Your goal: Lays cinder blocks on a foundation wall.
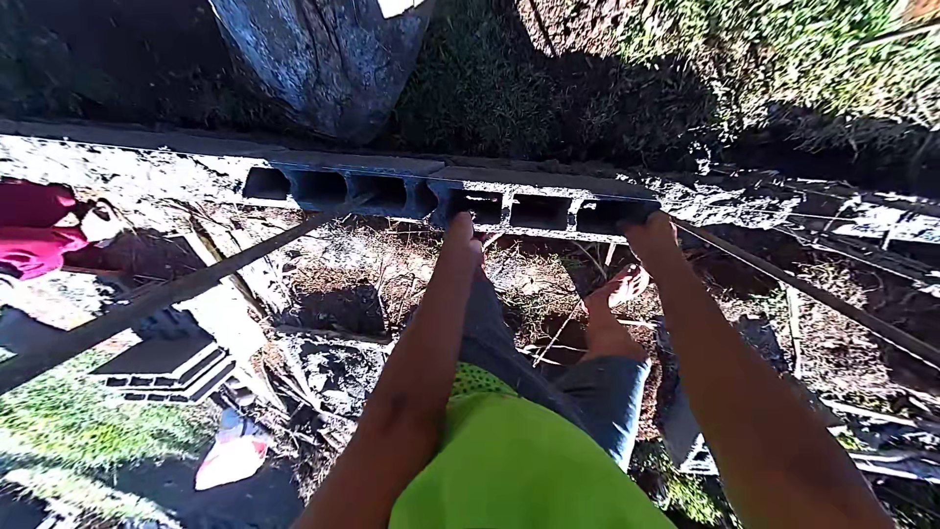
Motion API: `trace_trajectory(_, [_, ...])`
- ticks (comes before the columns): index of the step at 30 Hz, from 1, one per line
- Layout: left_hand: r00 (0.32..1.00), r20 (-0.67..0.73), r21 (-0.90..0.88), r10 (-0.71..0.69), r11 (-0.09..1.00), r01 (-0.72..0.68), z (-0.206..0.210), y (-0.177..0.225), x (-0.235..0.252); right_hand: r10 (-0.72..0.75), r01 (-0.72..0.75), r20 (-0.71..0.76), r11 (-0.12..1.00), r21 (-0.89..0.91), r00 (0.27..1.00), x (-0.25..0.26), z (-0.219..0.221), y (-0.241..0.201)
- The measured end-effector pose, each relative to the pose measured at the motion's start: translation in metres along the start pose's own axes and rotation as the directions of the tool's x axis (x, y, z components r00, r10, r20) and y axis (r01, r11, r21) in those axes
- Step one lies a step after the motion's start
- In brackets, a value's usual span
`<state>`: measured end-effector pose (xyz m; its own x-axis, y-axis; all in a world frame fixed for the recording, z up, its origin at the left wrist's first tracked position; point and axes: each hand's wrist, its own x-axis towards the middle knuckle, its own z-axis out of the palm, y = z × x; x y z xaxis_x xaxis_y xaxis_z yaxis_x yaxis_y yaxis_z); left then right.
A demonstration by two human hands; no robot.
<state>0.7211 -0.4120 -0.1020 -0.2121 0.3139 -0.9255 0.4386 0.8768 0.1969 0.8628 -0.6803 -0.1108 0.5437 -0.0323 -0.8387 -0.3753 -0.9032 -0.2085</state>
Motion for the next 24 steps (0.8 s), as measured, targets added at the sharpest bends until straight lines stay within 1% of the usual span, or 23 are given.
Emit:
trace_trajectory(5, [1.000, 0.007, 0.015, 0.018, 1.000, -0.018, 0.001, 0.002, 0.006, 0.007, -0.007, -0.011, 1.000, 0.003, 1.000, -0.005, 0.002, -0.004])
trace_trajectory(9, [1.000, -0.008, -0.011, 0.003, 1.000, -0.003, 0.002, 0.002, 0.003, 0.003, -0.003, -0.015, 1.000, 0.007, 1.000, -0.003, 0.002, -0.003])
trace_trajectory(11, [1.000, -0.011, 0.005, -0.014, 1.000, 0.014, 0.000, 0.001, 0.005, 0.030, -0.030, -0.010, 1.000, -0.003, 1.000, -0.008, 0.002, -0.007])
trace_trajectory(13, [1.000, 0.012, 0.031, -0.018, 0.999, 0.018, -0.001, 0.002, 0.006, 0.050, -0.050, -0.006, 0.999, -0.020, 0.999, -0.009, 0.001, -0.009])
trace_trajectory(15, [1.000, 0.030, 0.013, -0.003, 1.000, 0.003, 0.000, 0.003, 0.005, 0.055, -0.055, -0.009, 0.998, -0.014, 0.998, -0.009, 0.000, -0.010])
trace_trajectory(21, [0.999, 0.048, 0.013, -0.001, 1.000, 0.000, -0.003, 0.001, 0.007, 0.013, -0.013, -0.034, 1.000, 0.010, 0.999, -0.009, 0.006, 0.000])
trace_trajectory(24, [0.998, 0.063, 0.005, -0.015, 1.000, 0.015, -0.004, 0.002, 0.004, 0.055, -0.055, -0.032, 0.998, 0.000, 0.998, -0.012, 0.005, -0.002])
